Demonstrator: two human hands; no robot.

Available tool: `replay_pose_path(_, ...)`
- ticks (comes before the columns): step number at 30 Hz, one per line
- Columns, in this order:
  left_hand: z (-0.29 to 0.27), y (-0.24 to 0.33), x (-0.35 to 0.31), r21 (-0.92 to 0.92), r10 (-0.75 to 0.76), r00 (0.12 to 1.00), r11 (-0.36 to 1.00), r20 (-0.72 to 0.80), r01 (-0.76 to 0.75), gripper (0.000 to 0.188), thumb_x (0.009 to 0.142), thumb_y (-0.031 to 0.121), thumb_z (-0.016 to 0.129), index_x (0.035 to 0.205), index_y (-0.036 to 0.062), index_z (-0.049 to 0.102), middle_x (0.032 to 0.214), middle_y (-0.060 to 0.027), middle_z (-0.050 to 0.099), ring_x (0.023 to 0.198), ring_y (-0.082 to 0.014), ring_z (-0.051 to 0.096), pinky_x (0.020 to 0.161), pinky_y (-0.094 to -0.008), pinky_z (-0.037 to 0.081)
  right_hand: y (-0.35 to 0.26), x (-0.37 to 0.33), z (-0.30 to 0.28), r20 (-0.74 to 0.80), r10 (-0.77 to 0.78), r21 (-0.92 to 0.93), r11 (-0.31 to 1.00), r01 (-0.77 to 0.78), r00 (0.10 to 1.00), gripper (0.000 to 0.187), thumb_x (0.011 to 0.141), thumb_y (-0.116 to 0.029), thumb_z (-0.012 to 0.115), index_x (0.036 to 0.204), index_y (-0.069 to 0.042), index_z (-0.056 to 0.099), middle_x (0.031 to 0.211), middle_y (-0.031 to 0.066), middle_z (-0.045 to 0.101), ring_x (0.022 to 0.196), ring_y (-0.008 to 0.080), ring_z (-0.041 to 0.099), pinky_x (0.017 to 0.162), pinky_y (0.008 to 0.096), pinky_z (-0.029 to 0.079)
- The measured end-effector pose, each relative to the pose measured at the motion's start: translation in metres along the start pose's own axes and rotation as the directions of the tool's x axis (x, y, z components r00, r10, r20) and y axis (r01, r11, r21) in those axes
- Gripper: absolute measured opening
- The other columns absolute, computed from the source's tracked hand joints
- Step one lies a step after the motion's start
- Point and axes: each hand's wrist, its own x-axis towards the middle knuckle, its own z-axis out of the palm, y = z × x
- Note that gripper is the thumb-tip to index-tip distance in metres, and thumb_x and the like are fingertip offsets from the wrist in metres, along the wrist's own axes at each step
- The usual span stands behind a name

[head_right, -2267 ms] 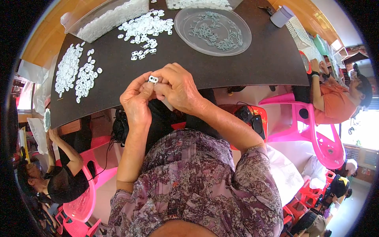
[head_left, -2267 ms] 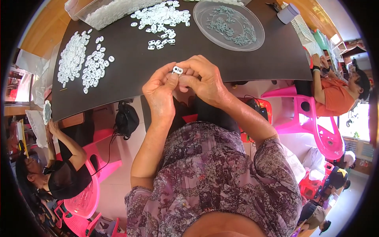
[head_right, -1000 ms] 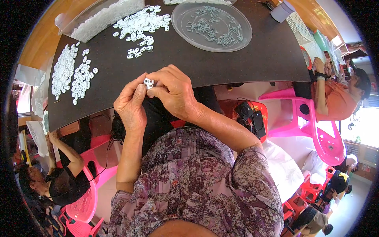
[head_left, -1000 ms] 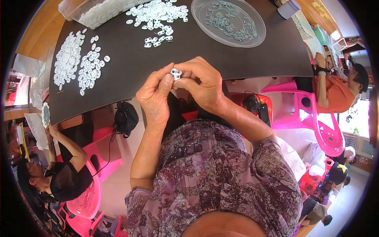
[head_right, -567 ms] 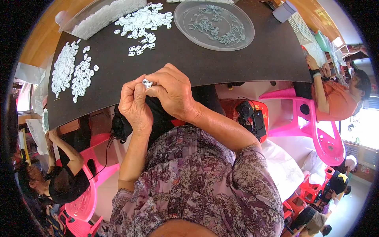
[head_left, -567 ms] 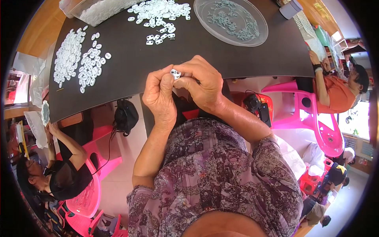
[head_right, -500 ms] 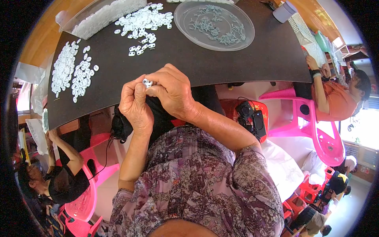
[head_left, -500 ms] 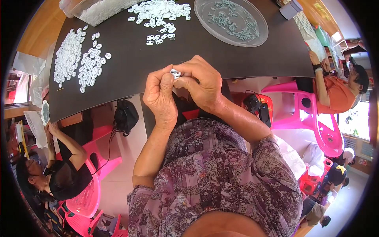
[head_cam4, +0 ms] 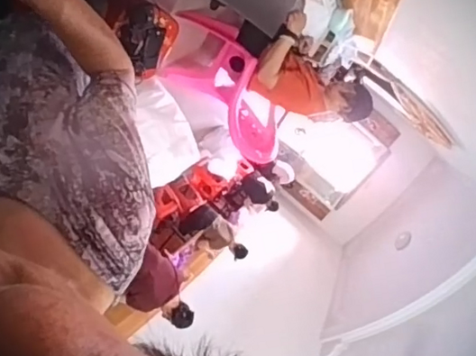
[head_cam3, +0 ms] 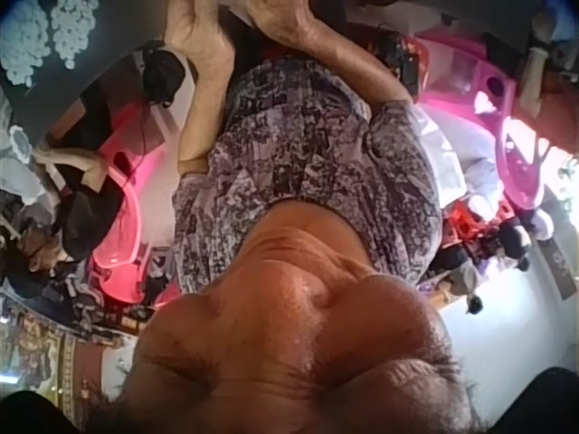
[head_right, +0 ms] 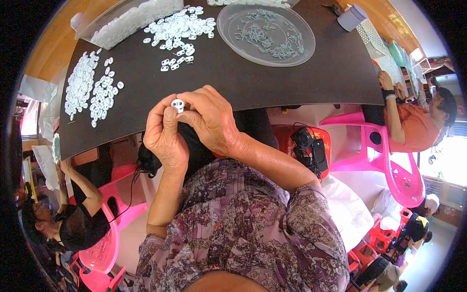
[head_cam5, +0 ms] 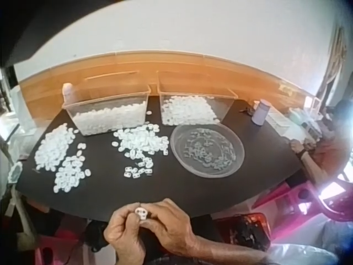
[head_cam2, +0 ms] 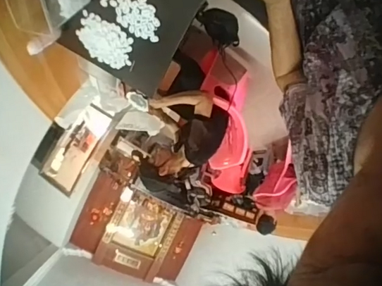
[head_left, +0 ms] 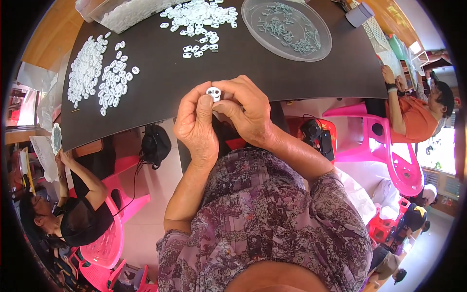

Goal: Manual assembly of small white plastic components with metal ring inserts.

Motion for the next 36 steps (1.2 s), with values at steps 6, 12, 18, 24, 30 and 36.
replay_pose_path(6,0.005,0.001,-0.003,-0.048,0.018,1.0,0.999,-0.006,-0.018,0.02,0.092,0.012,0.056,0.104,-0.0036,0.058,0.09,-0.0038,0.06,0.079,-0.0072,0.055,0.07,-0.0202,0.046,0.001,0.0,0.009,-0.056,-0.106,-0.087,0.991,0.101,0.993,0.022,0.081,-0.004,0.061,0.102,0.002,0.057,0.083,0.0105,0.059,0.067,0.0217,0.052,0.061,0.0315,0.044)
replay_pose_path(12,0.004,-0.003,-0.008,0.13,0.168,0.986,0.978,0.0,-0.166,0.022,0.094,0.017,0.052,0.104,-0.0018,0.057,0.085,-0.0004,0.055,0.071,-0.0041,0.048,0.062,-0.0177,0.042,0.004,0.001,0.017,-0.126,-0.291,-0.195,0.944,0.264,0.948,0.016,0.083,-0.003,0.057,0.098,0.003,0.054,0.081,0.0129,0.057,0.065,0.0248,0.052,0.057,0.0324,0.044)
replay_pose_path(18,0.003,-0.008,-0.008,0.188,0.269,0.963,0.945,0.011,-0.266,0.021,0.095,0.017,0.05,0.103,-0.0019,0.055,0.08,0.0,0.051,0.068,-0.0046,0.045,0.059,-0.0185,0.04,0.006,0.001,0.02,-0.15,-0.379,-0.21,0.915,0.345,0.913,0.016,0.08,-0.002,0.059,0.094,0.003,0.054,0.082,0.0129,0.057,0.064,0.0252,0.052,0.056,0.0325,0.043)
replay_pose_path(24,0.003,-0.01,-0.008,0.242,0.325,0.946,0.918,-0.003,-0.315,0.021,0.094,0.018,0.051,0.098,-0.002,0.055,0.079,-0.0011,0.05,0.068,-0.0059,0.046,0.06,-0.0194,0.041,0.012,0.0,0.025,-0.144,-0.384,-0.223,0.911,0.348,0.912,0.013,0.079,0.0,0.059,0.09,0.001,0.054,0.083,0.0116,0.057,0.064,0.0243,0.052,0.055,0.0323,0.043)
replay_pose_path(30,0.0,-0.013,-0.006,0.282,0.263,0.965,0.925,0.007,-0.254,0.021,0.095,0.017,0.05,0.101,-0.0016,0.057,0.091,-0.0038,0.056,0.079,-0.0068,0.048,0.071,-0.0212,0.042,0.014,-0.003,0.024,-0.128,-0.288,-0.18,0.948,0.264,0.949,0.013,0.078,0.002,0.059,0.09,0.001,0.055,0.082,0.0117,0.058,0.065,0.0244,0.052,0.057,0.0326,0.043)
replay_pose_path(36,-0.006,0.002,0.019,0.511,0.089,0.972,0.838,0.215,-0.19,0.017,0.093,0.009,0.051,0.104,-0.001,0.06,0.082,-0.0034,0.057,0.067,-0.0073,0.052,0.06,-0.02,0.043,0.02,0.003,-0.005,-0.081,-0.029,-0.146,0.989,0.017,0.996,0.013,0.077,0.0,0.062,0.089,-0.003,0.062,0.087,0.011,0.063,0.07,0.0231,0.057,0.063,0.0313,0.046)
